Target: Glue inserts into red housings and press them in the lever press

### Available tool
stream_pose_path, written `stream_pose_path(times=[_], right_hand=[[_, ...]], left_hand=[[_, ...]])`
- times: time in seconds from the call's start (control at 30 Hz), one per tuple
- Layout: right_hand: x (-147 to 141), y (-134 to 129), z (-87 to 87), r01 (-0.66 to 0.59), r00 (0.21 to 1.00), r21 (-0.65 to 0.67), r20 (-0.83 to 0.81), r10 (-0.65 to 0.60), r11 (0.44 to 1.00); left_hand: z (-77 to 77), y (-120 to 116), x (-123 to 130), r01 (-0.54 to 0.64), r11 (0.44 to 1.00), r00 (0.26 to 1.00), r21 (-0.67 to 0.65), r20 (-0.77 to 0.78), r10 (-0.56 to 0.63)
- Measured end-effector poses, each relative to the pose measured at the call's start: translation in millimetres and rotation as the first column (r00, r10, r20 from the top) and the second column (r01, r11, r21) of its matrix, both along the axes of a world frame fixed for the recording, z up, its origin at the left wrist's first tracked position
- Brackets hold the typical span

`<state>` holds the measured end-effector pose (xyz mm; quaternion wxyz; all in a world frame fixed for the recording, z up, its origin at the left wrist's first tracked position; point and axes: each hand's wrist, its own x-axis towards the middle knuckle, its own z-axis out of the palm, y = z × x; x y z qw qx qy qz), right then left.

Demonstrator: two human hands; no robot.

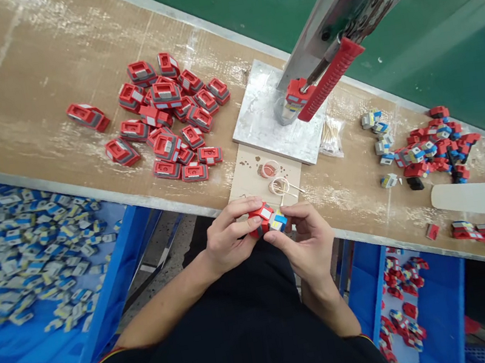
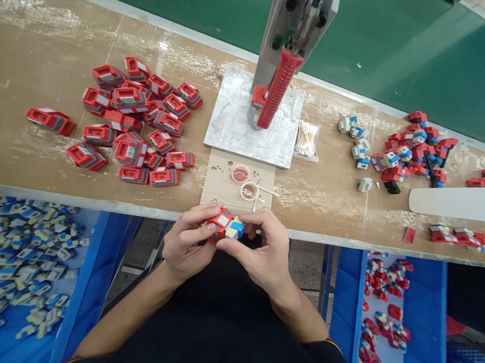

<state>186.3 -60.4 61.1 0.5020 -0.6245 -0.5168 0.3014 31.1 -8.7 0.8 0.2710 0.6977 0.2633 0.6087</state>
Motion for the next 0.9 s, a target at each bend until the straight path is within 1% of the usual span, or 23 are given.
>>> stream_pose_path(times=[0.07, 0.1, 0.2, 0.27, 0.3, 0.37, 0.47, 0.57, 0.67, 0.7, 0.73, 0.8, 0.9], right_hand=[[3.8, 0.7, 1.5, -0.024, 1.000, -0.046, -0.017, 0.023, 0.999], [6.5, 1.1, 2.3, -0.045, 0.999, -0.065, -0.030, 0.043, 0.997], [14.1, 2.3, 5.0, -0.117, 0.993, -0.113, -0.044, 0.113, 0.987], [16.5, 3.2, 7.0, -0.128, 0.992, -0.122, -0.032, 0.125, 0.984], [16.6, 3.7, 7.5, -0.115, 0.993, -0.109, -0.027, 0.113, 0.987], [15.7, 4.6, 7.0, -0.098, 0.994, -0.058, -0.042, 0.096, 0.993], [13.3, 5.8, 0.3, -0.136, 0.982, 0.022, -0.131, 0.138, 0.990], [11.8, 5.4, -9.9, -0.191, 0.957, 0.071, -0.208, 0.202, 0.979], [12.4, 2.6, -13.7, -0.323, 0.921, 0.082, -0.201, 0.333, 0.943], [12.8, 1.4, -12.9, -0.367, 0.909, 0.091, -0.177, 0.377, 0.926], [13.1, 0.4, -11.5, -0.393, 0.903, 0.111, -0.144, 0.406, 0.913], [12.3, -0.8, -8.1, -0.406, 0.903, 0.176, -0.073, 0.423, 0.897], [5.8, -0.2, -6.1, -0.392, 0.914, 0.261, 0.006, 0.405, 0.882]], left_hand=[[-0.7, 1.3, -2.8, -0.029, 0.997, 0.998, 0.072, -0.055, 0.034], [-1.0, 2.2, -5.0, -0.021, 0.994, 0.996, 0.106, -0.089, 0.031], [-1.0, 6.0, -11.7, 0.072, 0.983, 0.980, 0.172, -0.196, -0.037], [0.0, 8.9, -14.2, 0.116, 0.980, 0.974, 0.162, -0.211, -0.081], [0.9, 10.0, -14.6, 0.123, 0.984, 0.977, 0.132, -0.189, -0.097], [3.4, 11.0, -13.8, 0.146, 0.989, 0.984, 0.028, -0.102, -0.143], [9.2, 7.8, -11.1, 0.226, 0.960, 0.974, -0.163, 0.068, -0.218], [17.0, -0.3, -9.3, 0.359, 0.893, 0.929, -0.271, 0.201, -0.312], [24.2, -9.4, -9.1, 0.533, 0.785, 0.835, -0.316, 0.344, -0.429], [25.7, -11.9, -9.3, 0.562, 0.760, 0.812, -0.327, 0.394, -0.431], [26.8, -14.0, -9.7, 0.570, 0.748, 0.800, -0.341, 0.436, -0.411], [27.6, -16.8, -11.0, 0.551, 0.749, 0.806, -0.368, 0.469, -0.362], [27.8, -18.1, -13.3, 0.524, 0.745, 0.827, -0.412, 0.456, -0.329]])
